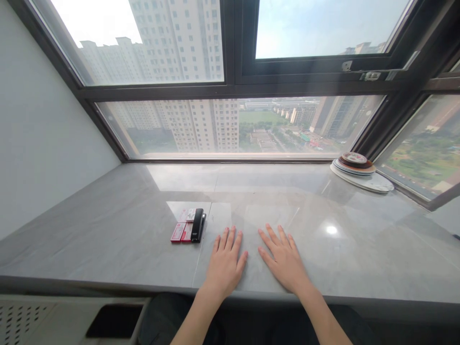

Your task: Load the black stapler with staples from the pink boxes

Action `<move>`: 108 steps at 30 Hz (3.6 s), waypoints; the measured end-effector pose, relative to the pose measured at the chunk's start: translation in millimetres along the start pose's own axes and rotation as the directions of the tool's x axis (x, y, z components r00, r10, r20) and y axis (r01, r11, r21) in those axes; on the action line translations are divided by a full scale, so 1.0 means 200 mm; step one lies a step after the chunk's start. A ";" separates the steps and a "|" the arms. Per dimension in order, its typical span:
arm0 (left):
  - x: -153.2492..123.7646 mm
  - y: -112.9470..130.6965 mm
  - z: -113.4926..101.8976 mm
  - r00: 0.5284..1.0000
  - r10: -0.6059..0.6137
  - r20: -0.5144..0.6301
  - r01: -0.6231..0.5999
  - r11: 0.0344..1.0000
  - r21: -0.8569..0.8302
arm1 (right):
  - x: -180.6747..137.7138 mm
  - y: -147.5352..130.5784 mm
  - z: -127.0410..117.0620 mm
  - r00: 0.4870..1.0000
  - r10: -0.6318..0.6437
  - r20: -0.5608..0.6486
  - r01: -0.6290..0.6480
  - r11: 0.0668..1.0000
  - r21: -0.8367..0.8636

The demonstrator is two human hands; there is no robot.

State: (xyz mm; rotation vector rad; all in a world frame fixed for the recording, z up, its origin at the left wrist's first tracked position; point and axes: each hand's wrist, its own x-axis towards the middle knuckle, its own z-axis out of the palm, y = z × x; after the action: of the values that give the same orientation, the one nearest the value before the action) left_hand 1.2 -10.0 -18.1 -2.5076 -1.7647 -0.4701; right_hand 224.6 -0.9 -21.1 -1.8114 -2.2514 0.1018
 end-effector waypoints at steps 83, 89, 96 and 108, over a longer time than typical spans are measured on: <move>0.06 0.01 -0.06 0.987 -0.102 -0.125 0.076 0.978 -0.196 | 0.12 0.10 -0.06 0.806 0.570 0.161 -0.032 -0.230 0.973; -0.01 -0.26 -0.17 0.809 -0.488 -0.327 0.499 0.865 -0.056 | -0.06 0.05 -0.05 0.828 0.546 0.132 -0.175 0.028 0.984; -0.17 -0.31 -0.18 0.931 -0.312 -0.189 0.295 0.949 -0.112 | -0.06 -0.01 -0.06 0.933 0.299 0.199 -0.328 0.482 0.812; 0.11 0.01 -0.14 0.998 0.056 0.002 -0.048 0.863 -0.502 | 0.10 -0.04 -0.12 0.891 0.053 0.450 -0.420 0.473 0.775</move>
State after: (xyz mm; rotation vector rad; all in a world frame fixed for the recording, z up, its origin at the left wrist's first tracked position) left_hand 3.9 4.1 14.1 -2.8810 -1.7540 -1.0314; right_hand 219.0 14.7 5.9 -1.5197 -1.5296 1.4698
